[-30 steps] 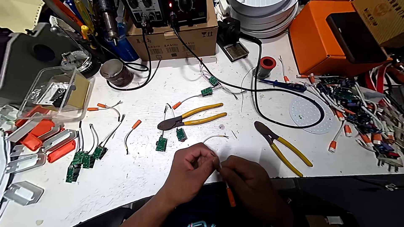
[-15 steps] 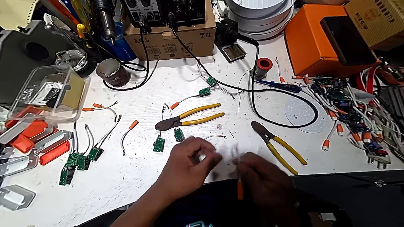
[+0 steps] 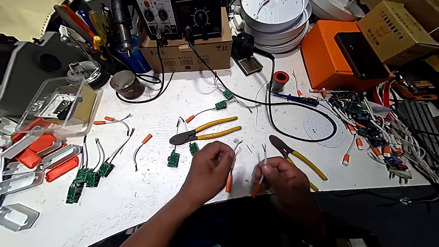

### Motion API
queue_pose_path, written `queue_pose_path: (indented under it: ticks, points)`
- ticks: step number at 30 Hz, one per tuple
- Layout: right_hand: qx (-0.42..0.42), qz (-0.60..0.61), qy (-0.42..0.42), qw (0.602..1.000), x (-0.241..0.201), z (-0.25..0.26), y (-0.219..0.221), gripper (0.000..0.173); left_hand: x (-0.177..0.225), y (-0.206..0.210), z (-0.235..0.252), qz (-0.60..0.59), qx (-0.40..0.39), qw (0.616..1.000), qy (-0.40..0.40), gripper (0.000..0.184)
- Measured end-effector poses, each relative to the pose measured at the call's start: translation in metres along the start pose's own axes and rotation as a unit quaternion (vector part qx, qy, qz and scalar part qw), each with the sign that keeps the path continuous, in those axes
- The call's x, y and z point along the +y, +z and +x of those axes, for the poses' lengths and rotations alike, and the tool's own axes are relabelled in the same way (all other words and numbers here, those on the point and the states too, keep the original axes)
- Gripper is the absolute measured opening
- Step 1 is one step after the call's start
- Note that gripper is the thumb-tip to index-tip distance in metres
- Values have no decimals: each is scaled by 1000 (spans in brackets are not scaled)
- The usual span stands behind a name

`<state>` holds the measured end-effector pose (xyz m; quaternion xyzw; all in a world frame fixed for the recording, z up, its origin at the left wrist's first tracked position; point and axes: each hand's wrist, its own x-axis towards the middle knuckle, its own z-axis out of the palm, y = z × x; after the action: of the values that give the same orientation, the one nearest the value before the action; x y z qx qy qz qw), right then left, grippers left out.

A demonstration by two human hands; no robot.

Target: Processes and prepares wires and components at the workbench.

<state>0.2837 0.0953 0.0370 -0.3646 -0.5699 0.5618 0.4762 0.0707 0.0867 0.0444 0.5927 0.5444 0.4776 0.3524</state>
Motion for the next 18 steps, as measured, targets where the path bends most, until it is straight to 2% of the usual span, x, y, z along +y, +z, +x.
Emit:
queue_pose_path:
  ticks: [2,5,8,9,13,18]
  points:
    - [-19,71,29,997,-2,5,15,18,7,0,-3,-175,8,983,-53,10]
    - [-29,115,51,992,-2,12,35,19,5,8,-12,-254,31,964,-69,11]
    - [-16,135,45,990,2,14,47,11,2,17,-21,-306,58,948,-60,10]
    - [-12,147,45,988,2,14,49,9,1,20,-22,-316,69,945,-57,9]
    - [11,159,60,985,5,12,51,19,-1,23,-25,-292,83,952,-45,9]
    - [13,110,53,992,5,8,45,19,-6,16,-18,-239,72,968,9,8]
